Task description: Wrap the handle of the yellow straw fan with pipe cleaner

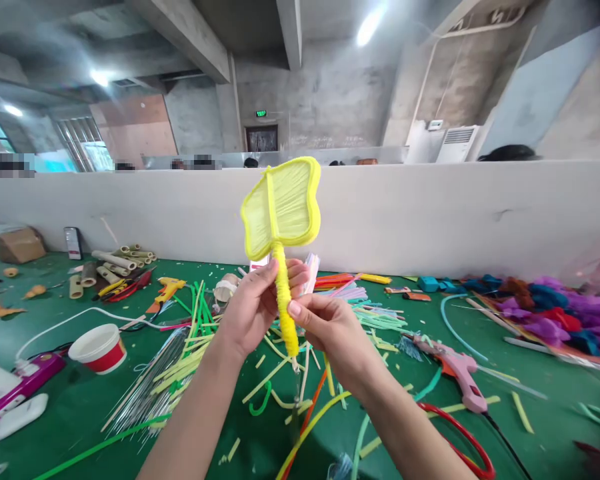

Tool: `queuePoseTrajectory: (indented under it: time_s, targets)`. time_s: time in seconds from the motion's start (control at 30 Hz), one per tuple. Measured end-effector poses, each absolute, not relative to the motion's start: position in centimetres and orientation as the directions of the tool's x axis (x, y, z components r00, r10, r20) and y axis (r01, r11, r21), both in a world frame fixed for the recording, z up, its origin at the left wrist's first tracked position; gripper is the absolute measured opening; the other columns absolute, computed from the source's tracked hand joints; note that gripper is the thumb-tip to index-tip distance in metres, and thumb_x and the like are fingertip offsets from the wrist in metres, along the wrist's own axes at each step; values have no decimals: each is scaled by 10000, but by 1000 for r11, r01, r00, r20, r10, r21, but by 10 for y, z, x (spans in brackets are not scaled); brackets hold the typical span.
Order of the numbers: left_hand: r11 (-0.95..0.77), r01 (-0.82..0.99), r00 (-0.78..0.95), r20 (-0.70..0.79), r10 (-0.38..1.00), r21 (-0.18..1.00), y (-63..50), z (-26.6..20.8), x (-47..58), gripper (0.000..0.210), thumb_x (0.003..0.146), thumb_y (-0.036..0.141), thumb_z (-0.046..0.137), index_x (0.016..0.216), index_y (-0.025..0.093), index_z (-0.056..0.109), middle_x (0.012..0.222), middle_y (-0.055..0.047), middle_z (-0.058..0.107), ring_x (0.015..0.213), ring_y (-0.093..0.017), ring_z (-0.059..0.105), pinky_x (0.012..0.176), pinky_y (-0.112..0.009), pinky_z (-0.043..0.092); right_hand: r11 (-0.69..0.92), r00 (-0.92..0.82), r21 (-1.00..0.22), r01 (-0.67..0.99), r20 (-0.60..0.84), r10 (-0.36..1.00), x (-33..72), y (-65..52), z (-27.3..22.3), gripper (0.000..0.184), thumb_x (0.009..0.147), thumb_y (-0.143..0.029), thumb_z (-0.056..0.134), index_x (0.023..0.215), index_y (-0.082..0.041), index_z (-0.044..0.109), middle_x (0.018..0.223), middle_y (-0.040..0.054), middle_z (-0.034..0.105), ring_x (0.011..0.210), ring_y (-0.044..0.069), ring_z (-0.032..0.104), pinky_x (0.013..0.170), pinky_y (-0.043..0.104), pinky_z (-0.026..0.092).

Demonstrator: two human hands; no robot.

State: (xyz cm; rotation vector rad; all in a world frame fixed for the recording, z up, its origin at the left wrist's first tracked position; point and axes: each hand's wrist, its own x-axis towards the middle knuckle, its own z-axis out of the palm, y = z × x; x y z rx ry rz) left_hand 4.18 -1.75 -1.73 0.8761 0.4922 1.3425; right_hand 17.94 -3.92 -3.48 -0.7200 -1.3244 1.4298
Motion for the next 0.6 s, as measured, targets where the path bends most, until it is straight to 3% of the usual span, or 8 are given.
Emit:
queuePoseTrajectory:
  time_s: [0.1,0.17,0.27,0.33,0.43,0.5,0.6]
  targets:
    - [-168,-446,175,270,947,879,-11,-23,40,367,933,424,620,1105,119,731,1138,-158,753,969,-235,741,851,-321,600,209,-238,-960,-188,251,938,183,-28,-42,387,693,-536,821,755,-165,727,661,0,608,573,114,456,520,249,346]
    - [-286,-269,126,328,936,920,-9,-27,39,395,892,447,672,1123,132,728,1121,-152,757,970,-243,732,834,-318,587,305,-154,-952,-6,302,941,186,-22,-46,376,751,-528,773,786,-155,732,640,10,610,561,126,456,520,258,338]
    - [-376,-76,45,379,924,924,-6,-32,40,363,788,381,797,1065,152,745,1047,-111,774,939,-218,723,813,-284,564,436,-56,-841,320,442,895,188,-21,-50,289,863,-441,676,812,-166,747,607,21,611,526,138,442,515,274,311]
    - [-380,-93,0,382,924,920,-4,-33,40,332,742,341,836,1005,155,757,976,-87,782,891,-202,723,802,-279,559,509,-57,-756,413,536,842,188,-23,-49,247,895,-385,640,818,-182,758,670,44,651,559,151,475,539,282,326]
    - [-267,-287,52,293,955,920,-4,-33,39,303,724,309,849,971,149,776,871,-75,784,773,-174,722,745,-266,565,469,-85,-815,342,470,879,188,-26,-44,295,847,-451,700,766,-175,765,585,11,579,522,132,403,512,276,285]
    - [-156,-418,133,230,964,895,-4,-32,38,294,728,289,849,982,155,788,839,-69,784,696,-147,711,682,-237,564,376,-159,-905,198,348,924,189,-25,-41,379,778,-536,751,743,-159,768,536,-19,511,518,114,350,501,266,254]
    - [-50,-569,183,186,965,821,-5,-31,39,262,727,237,854,973,163,798,819,-55,783,657,-108,701,650,-187,561,282,-273,-959,-30,279,921,192,-20,-40,429,725,-577,785,748,-149,775,579,-25,512,559,100,348,521,256,261]
